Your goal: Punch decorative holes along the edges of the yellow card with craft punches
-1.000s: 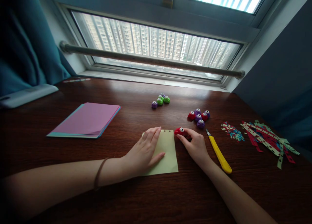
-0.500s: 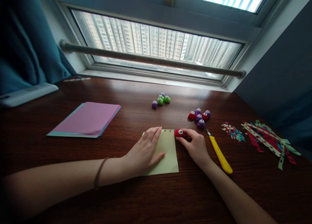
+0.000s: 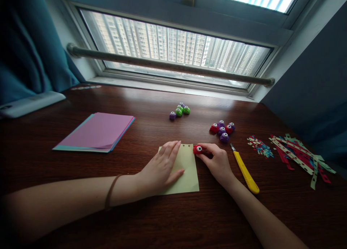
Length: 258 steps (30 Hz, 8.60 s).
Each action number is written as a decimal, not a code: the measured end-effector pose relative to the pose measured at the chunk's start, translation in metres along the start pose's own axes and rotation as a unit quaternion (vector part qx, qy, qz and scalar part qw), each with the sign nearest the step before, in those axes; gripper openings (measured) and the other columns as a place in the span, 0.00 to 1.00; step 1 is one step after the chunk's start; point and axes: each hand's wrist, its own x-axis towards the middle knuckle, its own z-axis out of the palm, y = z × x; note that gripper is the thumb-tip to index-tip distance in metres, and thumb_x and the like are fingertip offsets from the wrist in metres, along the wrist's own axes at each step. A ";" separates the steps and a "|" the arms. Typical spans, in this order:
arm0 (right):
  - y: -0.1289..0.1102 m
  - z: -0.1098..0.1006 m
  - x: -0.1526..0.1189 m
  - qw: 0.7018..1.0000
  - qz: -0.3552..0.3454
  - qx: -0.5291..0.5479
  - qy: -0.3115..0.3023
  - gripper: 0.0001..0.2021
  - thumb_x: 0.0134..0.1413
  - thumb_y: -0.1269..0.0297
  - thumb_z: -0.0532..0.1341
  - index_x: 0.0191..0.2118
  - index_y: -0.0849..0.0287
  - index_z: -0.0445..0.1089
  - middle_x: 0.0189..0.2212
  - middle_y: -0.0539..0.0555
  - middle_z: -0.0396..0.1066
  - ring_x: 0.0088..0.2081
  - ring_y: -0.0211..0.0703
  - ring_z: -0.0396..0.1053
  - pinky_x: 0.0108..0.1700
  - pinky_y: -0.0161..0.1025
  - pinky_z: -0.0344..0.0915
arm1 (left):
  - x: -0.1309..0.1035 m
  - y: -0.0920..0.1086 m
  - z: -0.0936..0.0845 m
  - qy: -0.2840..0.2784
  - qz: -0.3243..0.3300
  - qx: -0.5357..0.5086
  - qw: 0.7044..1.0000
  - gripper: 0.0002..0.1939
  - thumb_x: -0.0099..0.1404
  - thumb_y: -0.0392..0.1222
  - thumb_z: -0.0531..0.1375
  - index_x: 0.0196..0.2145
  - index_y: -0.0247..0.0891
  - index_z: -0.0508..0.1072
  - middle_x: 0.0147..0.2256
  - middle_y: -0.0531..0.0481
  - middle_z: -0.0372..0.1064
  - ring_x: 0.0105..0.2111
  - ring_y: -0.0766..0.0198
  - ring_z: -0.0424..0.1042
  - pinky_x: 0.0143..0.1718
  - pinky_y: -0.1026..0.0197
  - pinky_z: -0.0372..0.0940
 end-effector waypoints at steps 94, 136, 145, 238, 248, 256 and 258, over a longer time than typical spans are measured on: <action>-0.017 -0.022 0.005 0.976 -0.156 -0.127 -0.080 0.13 0.49 0.72 0.57 0.43 0.57 0.65 0.41 0.53 0.67 0.44 0.47 0.66 0.47 0.45 0.65 | -0.004 0.001 0.000 0.013 0.006 0.003 1.000 0.38 0.63 0.51 0.54 0.58 0.18 0.44 0.57 0.29 0.45 0.58 0.46 0.42 0.59 0.49 0.44; -0.013 -0.041 0.010 0.964 -0.184 -0.094 -0.170 0.14 0.59 0.71 0.55 0.50 0.53 0.65 0.45 0.51 0.65 0.46 0.44 0.64 0.47 0.40 0.64 | -0.004 0.002 -0.002 0.014 0.015 0.012 1.000 0.38 0.63 0.50 0.54 0.58 0.17 0.44 0.57 0.29 0.45 0.58 0.46 0.42 0.59 0.49 0.44; -0.007 -0.037 0.006 0.977 -0.160 -0.079 -0.120 0.14 0.57 0.73 0.58 0.48 0.52 0.65 0.44 0.49 0.65 0.44 0.41 0.65 0.46 0.38 0.64 | -0.005 0.002 -0.002 0.013 0.018 0.012 1.000 0.38 0.63 0.50 0.54 0.59 0.18 0.45 0.57 0.30 0.44 0.58 0.47 0.41 0.59 0.50 0.43; -0.050 -0.014 -0.012 0.956 -0.284 -0.055 -0.039 0.19 0.50 0.79 0.61 0.48 0.56 0.67 0.42 0.55 0.67 0.42 0.48 0.67 0.44 0.45 0.68 | 0.028 -0.024 -0.039 -0.121 -0.137 -0.432 0.883 0.12 0.58 0.45 0.60 0.24 0.34 0.66 0.22 0.55 0.60 0.24 0.65 0.62 0.22 0.65 0.52; -0.050 -0.017 -0.018 0.963 -0.264 -0.054 0.020 0.21 0.50 0.81 0.61 0.50 0.57 0.66 0.44 0.56 0.67 0.43 0.50 0.66 0.44 0.48 0.66 | 0.025 -0.014 -0.055 -0.196 -0.177 -0.635 0.726 0.13 0.59 0.46 0.59 0.29 0.30 0.71 0.25 0.49 0.66 0.24 0.65 0.64 0.23 0.67 0.56; -0.055 -0.017 -0.017 0.962 -0.271 -0.040 -0.007 0.21 0.52 0.80 0.60 0.51 0.57 0.65 0.43 0.57 0.66 0.43 0.49 0.66 0.43 0.46 0.66 | 0.025 -0.015 -0.054 -0.197 -0.154 -0.611 0.751 0.13 0.57 0.45 0.60 0.26 0.30 0.71 0.22 0.52 0.64 0.22 0.68 0.60 0.21 0.68 0.53; -0.055 -0.017 -0.016 0.959 -0.280 -0.037 -0.015 0.21 0.52 0.80 0.59 0.51 0.58 0.65 0.44 0.57 0.66 0.44 0.49 0.66 0.43 0.46 0.66 | 0.025 -0.015 -0.054 -0.193 -0.141 -0.606 0.759 0.12 0.57 0.45 0.60 0.25 0.31 0.71 0.21 0.53 0.63 0.21 0.69 0.59 0.21 0.68 0.52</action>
